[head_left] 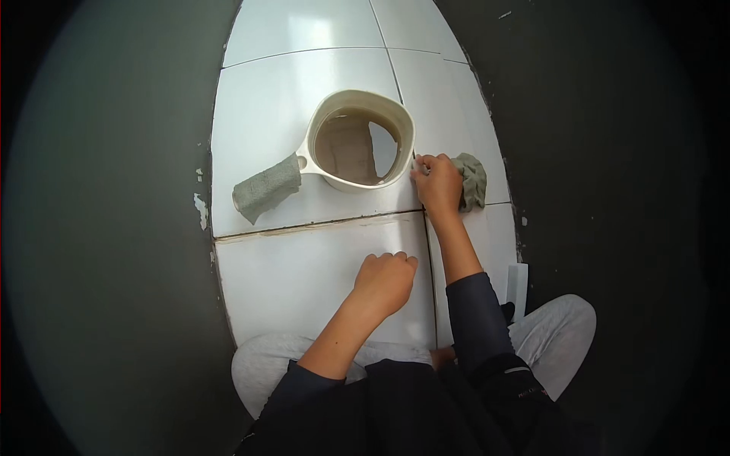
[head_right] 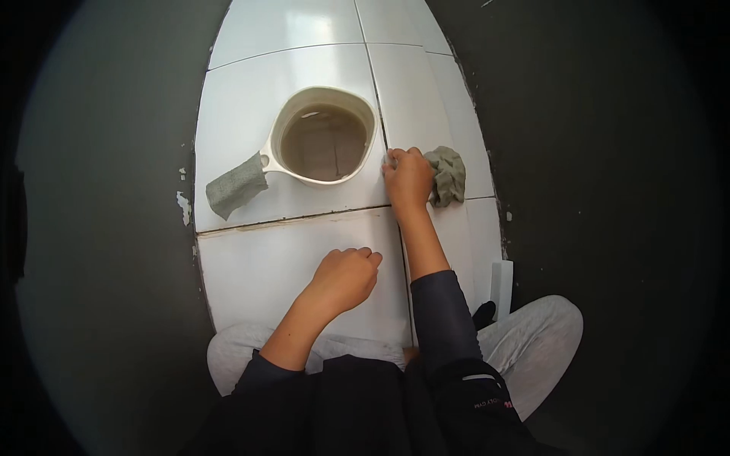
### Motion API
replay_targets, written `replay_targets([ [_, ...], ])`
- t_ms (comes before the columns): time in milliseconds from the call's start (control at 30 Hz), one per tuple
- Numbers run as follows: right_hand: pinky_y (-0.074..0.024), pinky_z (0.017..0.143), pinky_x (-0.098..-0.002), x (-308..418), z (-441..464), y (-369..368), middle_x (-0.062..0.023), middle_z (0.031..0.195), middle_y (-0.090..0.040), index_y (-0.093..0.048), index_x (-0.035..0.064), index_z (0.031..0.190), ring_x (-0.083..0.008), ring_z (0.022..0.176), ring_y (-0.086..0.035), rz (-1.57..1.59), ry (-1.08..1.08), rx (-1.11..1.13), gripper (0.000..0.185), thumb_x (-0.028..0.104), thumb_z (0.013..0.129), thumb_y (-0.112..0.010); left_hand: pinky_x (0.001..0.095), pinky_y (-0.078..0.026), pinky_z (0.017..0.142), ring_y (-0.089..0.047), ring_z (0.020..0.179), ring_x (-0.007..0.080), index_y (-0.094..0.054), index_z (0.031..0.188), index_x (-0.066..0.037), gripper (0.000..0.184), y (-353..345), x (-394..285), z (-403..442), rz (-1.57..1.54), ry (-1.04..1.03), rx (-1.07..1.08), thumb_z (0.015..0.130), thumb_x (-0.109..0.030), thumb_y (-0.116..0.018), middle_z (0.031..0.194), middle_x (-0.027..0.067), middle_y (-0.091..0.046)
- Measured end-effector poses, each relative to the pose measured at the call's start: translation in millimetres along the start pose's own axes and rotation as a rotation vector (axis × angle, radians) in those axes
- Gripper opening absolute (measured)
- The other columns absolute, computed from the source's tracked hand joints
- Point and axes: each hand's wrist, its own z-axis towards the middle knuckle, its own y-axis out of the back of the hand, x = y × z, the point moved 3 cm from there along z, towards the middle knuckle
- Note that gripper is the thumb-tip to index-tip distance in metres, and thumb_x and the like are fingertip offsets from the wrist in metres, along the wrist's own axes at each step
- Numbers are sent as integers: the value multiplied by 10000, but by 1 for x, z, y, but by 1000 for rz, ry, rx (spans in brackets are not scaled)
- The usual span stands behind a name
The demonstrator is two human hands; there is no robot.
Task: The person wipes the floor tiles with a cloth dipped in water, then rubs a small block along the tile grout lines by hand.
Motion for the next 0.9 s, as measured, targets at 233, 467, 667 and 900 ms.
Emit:
replay_targets([
  [233, -491, 736, -410, -12, -31, 3, -125, 867, -617, -721, 78, 967, -328, 827, -610, 66, -48, 17, 270, 89, 697, -737, 420, -505, 645, -635, 758, 295, -596, 863, -33, 105, -3, -4, -1, -19, -5, 24, 864, -127, -550, 805, 107, -621],
  [467, -491, 727, -412, -2, 2, -2, -116, 838, -606, -722, 66, 942, -316, 806, -607, 47, 16, -15, 243, 86, 701, -733, 423, -504, 641, -635, 747, 301, -594, 863, -34, 107, 0, 0, 0, 4, 23, 23, 858, -134, -556, 797, 108, -618],
  [667, -491, 717, -395, -14, -45, 9, -109, 838, -609, -723, 67, 944, -300, 796, -613, 75, -117, 54, 247, 80, 697, -736, 433, -512, 656, -637, 734, 310, -601, 863, -27, 114, -1, -3, -3, -32, -8, 17, 857, -128, -549, 815, 117, -621],
  [900, -496, 723, -394, -4, 3, -3, -130, 886, -628, -721, 72, 933, -306, 787, -620, 32, -3, 14, 235, 97, 699, -735, 437, -513, 679, -644, 771, 320, -613, 881, -19, 142, 2, 2, -5, -32, 69, 83, 865, -126, -521, 848, 128, -636],
])
